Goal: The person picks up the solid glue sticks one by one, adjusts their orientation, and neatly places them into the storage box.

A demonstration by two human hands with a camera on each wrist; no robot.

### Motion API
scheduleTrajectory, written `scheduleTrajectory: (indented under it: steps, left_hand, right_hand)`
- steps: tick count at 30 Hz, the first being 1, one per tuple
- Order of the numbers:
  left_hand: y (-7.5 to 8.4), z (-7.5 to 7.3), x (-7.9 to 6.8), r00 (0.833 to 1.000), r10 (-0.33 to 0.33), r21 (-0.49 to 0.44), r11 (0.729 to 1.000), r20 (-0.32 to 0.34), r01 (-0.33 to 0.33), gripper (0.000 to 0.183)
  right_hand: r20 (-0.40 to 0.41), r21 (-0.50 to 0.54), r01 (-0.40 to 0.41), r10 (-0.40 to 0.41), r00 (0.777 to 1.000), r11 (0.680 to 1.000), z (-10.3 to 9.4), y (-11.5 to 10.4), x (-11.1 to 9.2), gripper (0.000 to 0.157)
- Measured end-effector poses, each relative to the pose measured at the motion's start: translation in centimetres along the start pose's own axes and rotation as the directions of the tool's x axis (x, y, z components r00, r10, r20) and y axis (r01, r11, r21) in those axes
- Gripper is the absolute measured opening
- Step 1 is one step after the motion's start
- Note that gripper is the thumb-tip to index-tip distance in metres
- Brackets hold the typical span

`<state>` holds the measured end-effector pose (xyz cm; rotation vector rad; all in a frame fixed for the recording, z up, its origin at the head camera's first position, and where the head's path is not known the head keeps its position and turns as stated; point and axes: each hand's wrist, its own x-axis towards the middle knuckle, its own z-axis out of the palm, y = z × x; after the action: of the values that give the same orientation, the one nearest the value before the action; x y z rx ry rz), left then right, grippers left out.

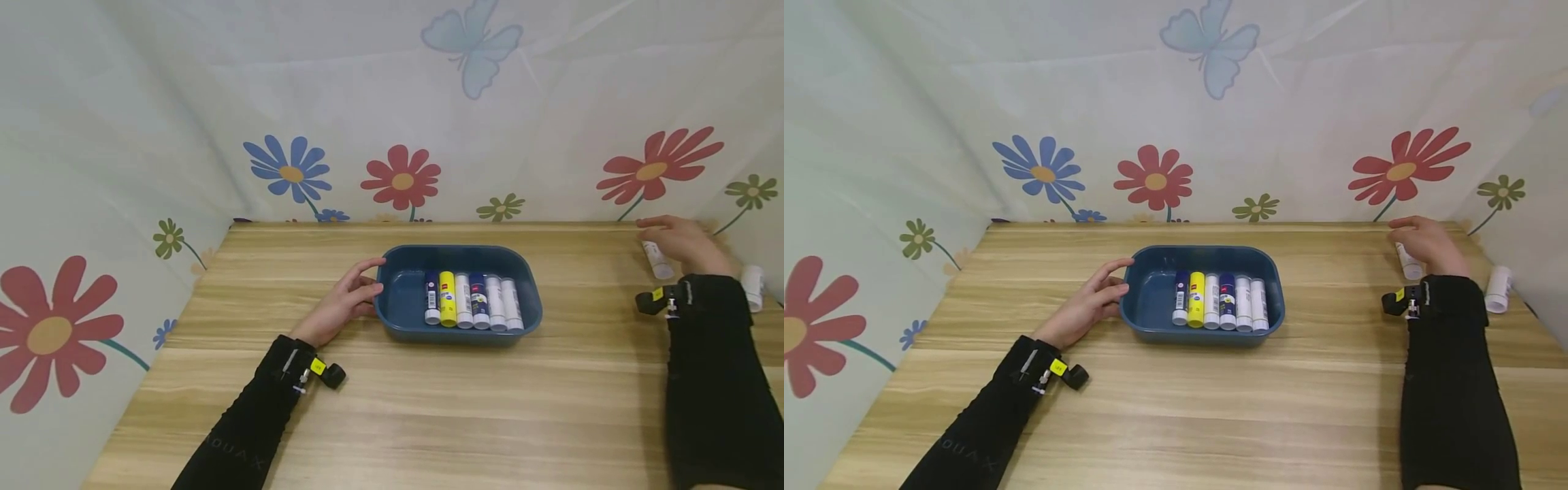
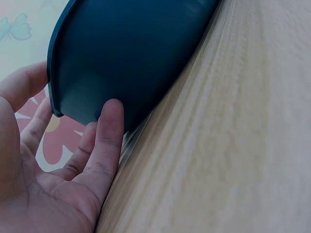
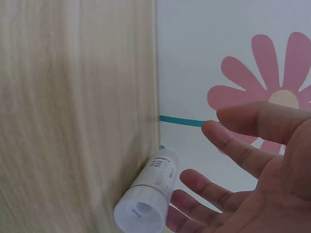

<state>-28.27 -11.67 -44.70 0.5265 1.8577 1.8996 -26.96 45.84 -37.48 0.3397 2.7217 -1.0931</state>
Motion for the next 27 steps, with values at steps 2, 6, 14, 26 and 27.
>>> scheduleTrajectory:
  steps: [2,6,14,26,27]
  left_hand:
    - [0.0,0.0,0.0,1.000,0.003,0.002,1.000,0.001,-0.003,0.048]
    - [-0.1,0.0,0.0,1.000,0.003,0.004,1.000,0.005,-0.003,0.049]
    - [-0.2,-0.2,0.1,1.000,0.003,0.000,1.000,0.012,-0.003,0.050]
    - [-0.1,-0.1,0.0,1.000,0.001,0.007,1.000,0.002,-0.001,0.048]
    - [0.0,0.0,0.0,1.000,0.000,0.007,1.000,0.002,0.000,0.048]
  right_hand:
    - [-0.031,-0.034,-0.026,0.025,0.999,0.999,0.1,0.2,0.1,0.088]
    - [-0.072,-0.076,-0.048,0.043,0.996,0.996,0.4,0.7,0.3,0.086]
    - [-0.081,-0.032,0.050,-0.053,0.995,0.998,0.7,1.2,0.7,0.065]
    - [-0.131,-0.119,0.091,-0.107,0.986,0.989,1.1,1.8,1.2,0.051]
    - [-0.129,-0.128,0.098,-0.114,0.985,0.987,1.1,1.8,1.2,0.049]
